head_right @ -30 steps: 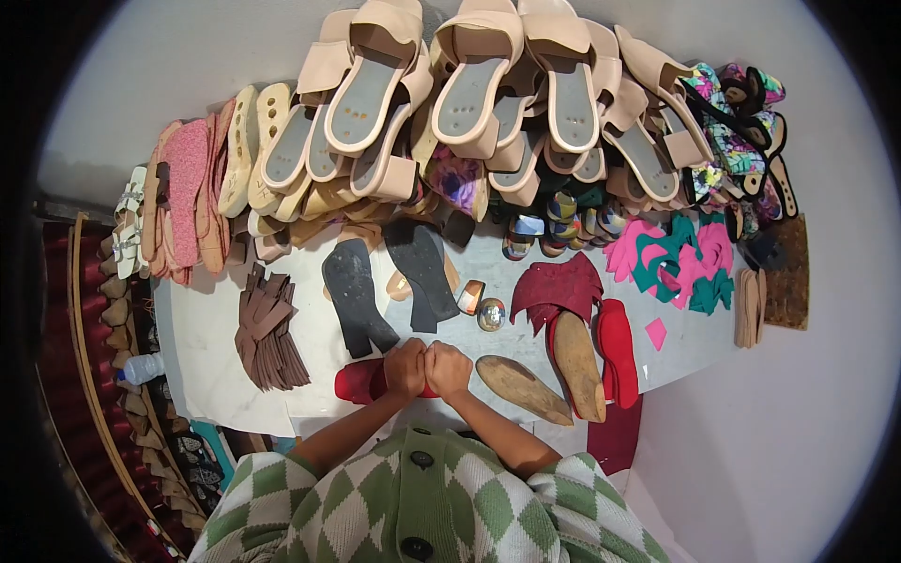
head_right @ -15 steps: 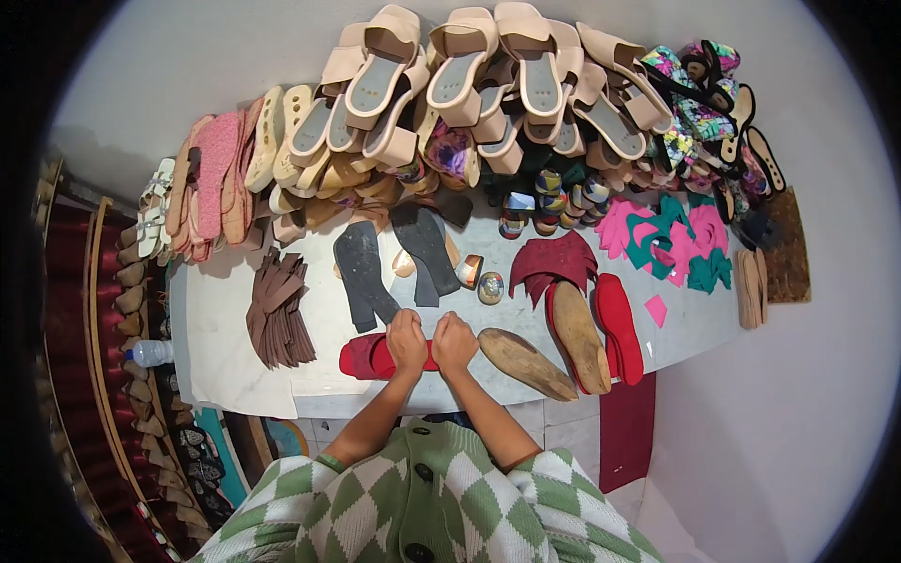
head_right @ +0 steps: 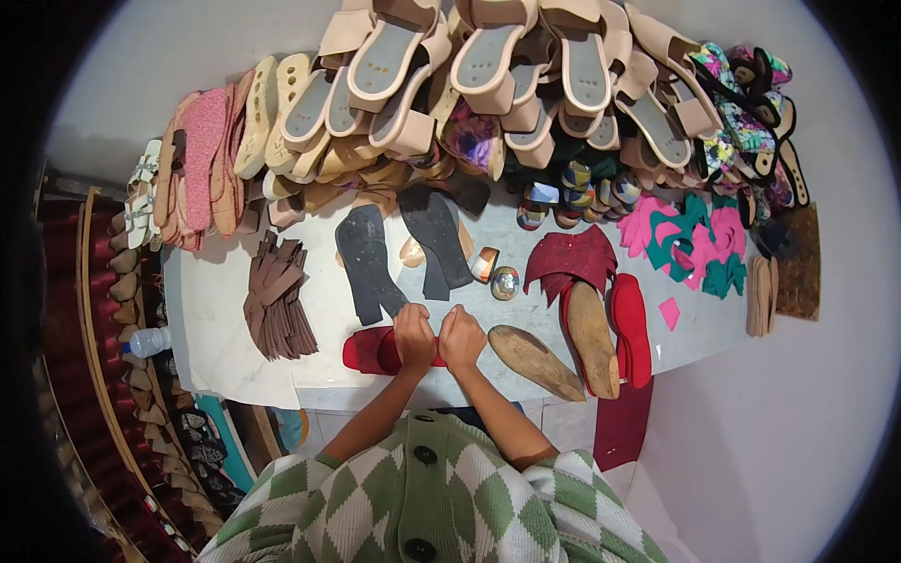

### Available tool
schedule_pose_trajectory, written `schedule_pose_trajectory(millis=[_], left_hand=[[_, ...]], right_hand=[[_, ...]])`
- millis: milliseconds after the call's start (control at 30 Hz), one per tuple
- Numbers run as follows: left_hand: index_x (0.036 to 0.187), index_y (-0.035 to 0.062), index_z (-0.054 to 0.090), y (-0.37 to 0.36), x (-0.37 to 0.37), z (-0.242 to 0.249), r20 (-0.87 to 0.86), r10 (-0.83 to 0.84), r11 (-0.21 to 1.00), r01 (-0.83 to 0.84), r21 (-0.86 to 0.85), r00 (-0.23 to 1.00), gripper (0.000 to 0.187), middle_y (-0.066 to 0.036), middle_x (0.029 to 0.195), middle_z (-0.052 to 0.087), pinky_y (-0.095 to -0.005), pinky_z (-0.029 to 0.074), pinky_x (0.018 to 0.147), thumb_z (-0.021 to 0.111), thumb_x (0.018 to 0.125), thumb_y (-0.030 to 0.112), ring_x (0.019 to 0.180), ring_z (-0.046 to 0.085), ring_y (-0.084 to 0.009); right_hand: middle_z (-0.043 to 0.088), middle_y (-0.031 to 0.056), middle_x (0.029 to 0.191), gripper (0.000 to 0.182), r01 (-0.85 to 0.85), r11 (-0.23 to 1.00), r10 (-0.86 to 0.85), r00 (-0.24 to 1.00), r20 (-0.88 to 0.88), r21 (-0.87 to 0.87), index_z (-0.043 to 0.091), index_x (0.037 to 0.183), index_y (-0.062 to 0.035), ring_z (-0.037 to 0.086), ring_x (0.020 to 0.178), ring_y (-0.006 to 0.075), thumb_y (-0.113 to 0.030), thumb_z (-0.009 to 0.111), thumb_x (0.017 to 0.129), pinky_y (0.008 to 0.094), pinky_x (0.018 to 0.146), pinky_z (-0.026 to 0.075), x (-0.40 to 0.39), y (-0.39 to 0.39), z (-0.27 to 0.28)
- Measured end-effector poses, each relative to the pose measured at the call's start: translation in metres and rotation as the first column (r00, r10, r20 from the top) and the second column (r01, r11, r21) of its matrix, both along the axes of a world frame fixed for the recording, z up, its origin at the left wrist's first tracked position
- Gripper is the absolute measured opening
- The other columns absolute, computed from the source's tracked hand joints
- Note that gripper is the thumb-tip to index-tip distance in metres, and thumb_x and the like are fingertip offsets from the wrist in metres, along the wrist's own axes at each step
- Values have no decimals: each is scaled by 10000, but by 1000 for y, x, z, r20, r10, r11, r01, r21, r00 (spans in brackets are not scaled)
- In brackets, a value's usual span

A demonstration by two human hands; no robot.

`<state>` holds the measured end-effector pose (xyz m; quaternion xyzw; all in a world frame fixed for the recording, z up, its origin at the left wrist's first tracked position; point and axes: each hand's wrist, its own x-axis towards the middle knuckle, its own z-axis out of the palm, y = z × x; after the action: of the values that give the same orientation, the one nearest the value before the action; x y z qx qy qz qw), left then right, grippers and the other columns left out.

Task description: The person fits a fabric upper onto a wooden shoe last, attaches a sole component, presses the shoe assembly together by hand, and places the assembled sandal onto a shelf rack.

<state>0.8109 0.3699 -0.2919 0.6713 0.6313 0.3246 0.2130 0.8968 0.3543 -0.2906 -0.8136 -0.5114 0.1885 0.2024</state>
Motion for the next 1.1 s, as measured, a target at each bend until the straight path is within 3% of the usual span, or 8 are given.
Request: schedule_pose_trajectory(millis=[400, 500, 600, 667, 767, 867, 967, 1100], left_hand=[[787, 36, 493, -7, -1, -11, 6, 35, 996, -35, 79, 999, 38, -117, 768, 525, -417, 393, 699, 474, 773, 6, 772, 520, -314], [783, 31, 509, -10, -6, 4, 64, -31, 990, 21, 142, 997, 60, -124, 772, 535, -433, 405, 692, 475, 765, -16, 776, 524, -326], [806, 13, 534, -24, -23, 44, 129, -30, 987, 9, 162, 991, 101, -138, 792, 548, -409, 427, 712, 470, 747, -38, 790, 535, -320], [843, -1, 540, -32, -48, 48, 153, 77, 972, -109, 210, 985, 126, -151, 836, 547, -379, 427, 762, 469, 743, -30, 817, 535, -309], [879, -6, 522, -38, -101, 27, 122, 353, 917, -369, 154, 928, 138, -144, 912, 536, -375, 410, 787, 489, 745, -10, 874, 511, -306], [949, -15, 542, -48, -157, -8, 114, 478, 878, -477, -31, 871, 182, -160, 937, 559, -355, 452, 780, 542, 774, 34, 870, 563, -274], [1003, -21, 553, -54, -200, -64, 277, 484, 847, -364, -389, 830, 249, -165, 950, 598, -333, 487, 761, 602, 783, 86, 850, 607, -245], [1042, -5, 576, -57, -191, -41, 272, 381, 884, -262, -387, 884, 329, -123, 905, 642, -282, 507, 707, 678, 739, 76, 786, 630, -180]], right_hand=[[589, 195, 629, 310, -45, 999, 45, 996, -78, 12, 584, 790, -42, 603, 632, 356, -240, 373, 901, 459, 565, 455, 3, -3, -2], [608, 118, 646, 269, -132, 990, 139, 821, -553, 53, 597, 836, -53, 611, 617, 242, -231, 404, 895, 364, 560, 472, 24, -3, -27], [608, 35, 705, 218, -159, 987, 113, 619, -777, 17, 597, 874, -70, 574, 632, 128, -231, 452, 885, 264, 561, 459, 52, -2, -43], [603, 26, 811, 292, -244, 955, 41, 669, -742, -167, 579, 967, -61, 556, 688, 119, -312, 588, 817, 279, 543, 473, 74, -4, -36], [578, 86, 912, 581, -329, 834, -129, 665, -736, -443, 528, 1089, -18, 562, 750, 187, -391, 719, 686, 388, 518, 521, 84, -8, -3], [548, 75, 986, 633, -396, 753, -150, 675, -723, -526, 491, 1128, -37, 542, 824, 190, -420, 732, 687, 401, 579, 554, 70, -18, 28], [535, 136, 1060, 732, -286, 795, -204, 705, -680, -535, 439, 1184, 7, 568, 889, 233, -377, 773, 658, 432, 602, 561, 56, -26, -5], [546, 161, 1089, 782, -224, 812, -243, 711, -660, -539, 403, 1227, 49, 588, 903, 249, -331, 786, 661, 450, 640, 557, 47, -24, -13]])
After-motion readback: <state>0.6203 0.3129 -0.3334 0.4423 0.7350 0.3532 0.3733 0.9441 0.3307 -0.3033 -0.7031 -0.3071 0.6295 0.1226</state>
